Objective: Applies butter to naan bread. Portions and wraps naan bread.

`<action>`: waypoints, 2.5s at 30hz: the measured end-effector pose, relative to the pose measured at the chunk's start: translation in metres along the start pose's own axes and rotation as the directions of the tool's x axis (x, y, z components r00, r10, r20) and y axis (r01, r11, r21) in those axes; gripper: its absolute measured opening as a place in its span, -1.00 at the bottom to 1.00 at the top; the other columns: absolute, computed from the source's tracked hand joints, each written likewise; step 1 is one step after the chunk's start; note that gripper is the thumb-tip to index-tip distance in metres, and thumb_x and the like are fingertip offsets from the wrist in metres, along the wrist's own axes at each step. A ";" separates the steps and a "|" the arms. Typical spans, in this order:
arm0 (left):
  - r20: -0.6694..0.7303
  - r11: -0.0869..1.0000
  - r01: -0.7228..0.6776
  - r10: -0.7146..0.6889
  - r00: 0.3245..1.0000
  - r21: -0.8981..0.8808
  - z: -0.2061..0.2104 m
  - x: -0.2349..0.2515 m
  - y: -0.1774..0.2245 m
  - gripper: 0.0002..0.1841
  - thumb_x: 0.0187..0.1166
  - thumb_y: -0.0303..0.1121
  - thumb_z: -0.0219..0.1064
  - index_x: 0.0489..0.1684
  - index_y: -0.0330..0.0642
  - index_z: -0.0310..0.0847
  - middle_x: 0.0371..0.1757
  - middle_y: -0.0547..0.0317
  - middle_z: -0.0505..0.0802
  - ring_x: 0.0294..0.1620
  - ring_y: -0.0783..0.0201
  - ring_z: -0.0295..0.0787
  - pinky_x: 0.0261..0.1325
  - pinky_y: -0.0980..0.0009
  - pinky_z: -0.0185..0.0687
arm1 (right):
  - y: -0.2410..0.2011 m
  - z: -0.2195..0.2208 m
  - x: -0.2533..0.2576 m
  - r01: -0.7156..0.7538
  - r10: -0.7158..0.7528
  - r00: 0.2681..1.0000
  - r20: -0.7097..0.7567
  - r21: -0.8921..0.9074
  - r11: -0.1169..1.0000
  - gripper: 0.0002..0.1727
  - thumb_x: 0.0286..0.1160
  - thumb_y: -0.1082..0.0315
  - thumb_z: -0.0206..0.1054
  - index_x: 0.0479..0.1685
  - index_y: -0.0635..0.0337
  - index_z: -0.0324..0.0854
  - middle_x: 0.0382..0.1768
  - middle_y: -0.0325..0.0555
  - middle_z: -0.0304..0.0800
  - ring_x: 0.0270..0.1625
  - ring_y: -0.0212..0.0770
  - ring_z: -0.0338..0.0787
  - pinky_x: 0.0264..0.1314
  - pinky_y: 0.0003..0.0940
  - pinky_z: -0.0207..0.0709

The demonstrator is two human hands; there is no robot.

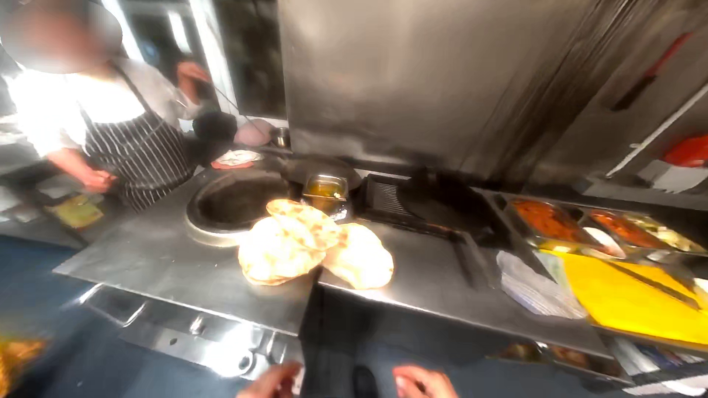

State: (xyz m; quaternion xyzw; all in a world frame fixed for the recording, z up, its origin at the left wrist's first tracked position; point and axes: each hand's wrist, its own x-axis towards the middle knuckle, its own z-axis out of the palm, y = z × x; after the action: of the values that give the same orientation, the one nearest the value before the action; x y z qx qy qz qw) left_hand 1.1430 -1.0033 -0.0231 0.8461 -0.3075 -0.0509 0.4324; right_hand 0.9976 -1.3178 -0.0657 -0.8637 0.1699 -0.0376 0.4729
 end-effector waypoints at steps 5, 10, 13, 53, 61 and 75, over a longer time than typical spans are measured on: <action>-0.396 0.953 0.238 -0.294 0.870 -0.186 0.022 0.197 -0.019 -0.79 0.61 -0.38 0.32 0.00 -0.32 0.76 -0.17 0.03 0.92 -0.27 0.21 0.90 -0.13 0.15 0.88 | -0.028 -0.048 0.187 0.324 -0.326 0.944 -0.046 -0.039 0.945 -0.75 0.65 0.23 0.32 0.02 0.10 0.87 -0.26 -0.27 0.95 -0.24 -0.40 0.91 -0.04 -0.31 0.84; -0.474 0.737 0.667 -0.626 0.619 -0.103 0.052 0.362 -0.043 0.09 0.21 0.01 0.71 0.75 -0.32 0.17 0.56 -0.54 0.47 0.49 -0.41 0.54 0.46 -0.23 0.55 | -0.084 -0.077 0.349 0.525 -0.550 0.830 -0.094 -0.203 0.826 -0.69 0.70 0.16 0.26 0.05 0.10 0.87 -0.10 -0.16 0.95 -0.06 -0.31 0.92 0.10 -0.27 0.81; -0.434 0.628 0.774 -0.722 0.539 -0.083 0.054 0.384 -0.060 0.06 0.23 -0.08 0.68 0.82 -0.15 0.12 0.50 -0.42 0.58 0.40 -0.32 0.66 0.37 -0.22 0.64 | -0.097 -0.078 0.415 0.569 -0.619 0.781 -0.082 -0.314 0.760 -0.66 0.66 0.06 0.31 0.20 0.01 0.81 0.05 -0.18 0.89 0.11 -0.23 0.87 0.18 -0.18 0.79; -0.289 0.520 0.279 -0.760 0.582 -0.807 0.003 0.303 -0.063 -0.60 0.68 -0.51 0.25 0.49 -0.17 0.55 -0.13 -0.09 0.89 -0.26 0.15 0.87 -0.22 0.23 0.84 | -0.112 0.010 0.367 -0.472 0.226 0.854 0.468 0.516 0.715 -0.39 0.51 0.25 0.47 0.55 0.19 0.44 0.20 0.04 0.82 0.18 -0.10 0.86 0.21 -0.08 0.80; -0.319 0.626 0.517 -0.763 0.562 -0.584 0.004 0.277 -0.062 -0.82 0.41 -0.44 0.57 -0.15 -0.28 0.77 -0.34 0.10 0.89 -0.34 0.28 0.86 -0.19 0.31 0.83 | -0.114 -0.005 0.362 -0.085 -0.055 0.958 0.281 0.461 0.883 -0.72 0.39 0.51 0.41 0.09 0.32 0.70 -0.18 -0.10 0.93 -0.15 -0.27 0.92 -0.05 -0.32 0.86; -0.098 0.289 0.165 -0.716 0.692 -0.943 -0.011 0.250 -0.050 -0.71 0.58 -0.50 0.33 0.22 -0.36 0.57 -0.06 -0.07 0.90 -0.09 0.15 0.91 0.01 0.20 0.89 | -0.149 -0.022 0.387 0.071 -0.224 0.915 0.335 0.414 0.908 -0.74 0.40 0.41 0.41 0.05 0.24 0.76 -0.18 -0.14 0.95 -0.15 -0.26 0.94 -0.07 -0.31 0.88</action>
State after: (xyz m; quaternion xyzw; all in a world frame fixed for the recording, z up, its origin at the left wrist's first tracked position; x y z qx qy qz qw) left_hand 1.3719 -1.1148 -0.0101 0.5191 0.1534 -0.1007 0.8348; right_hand 1.3945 -1.3890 0.0330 -0.7527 -0.0017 0.0584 0.6558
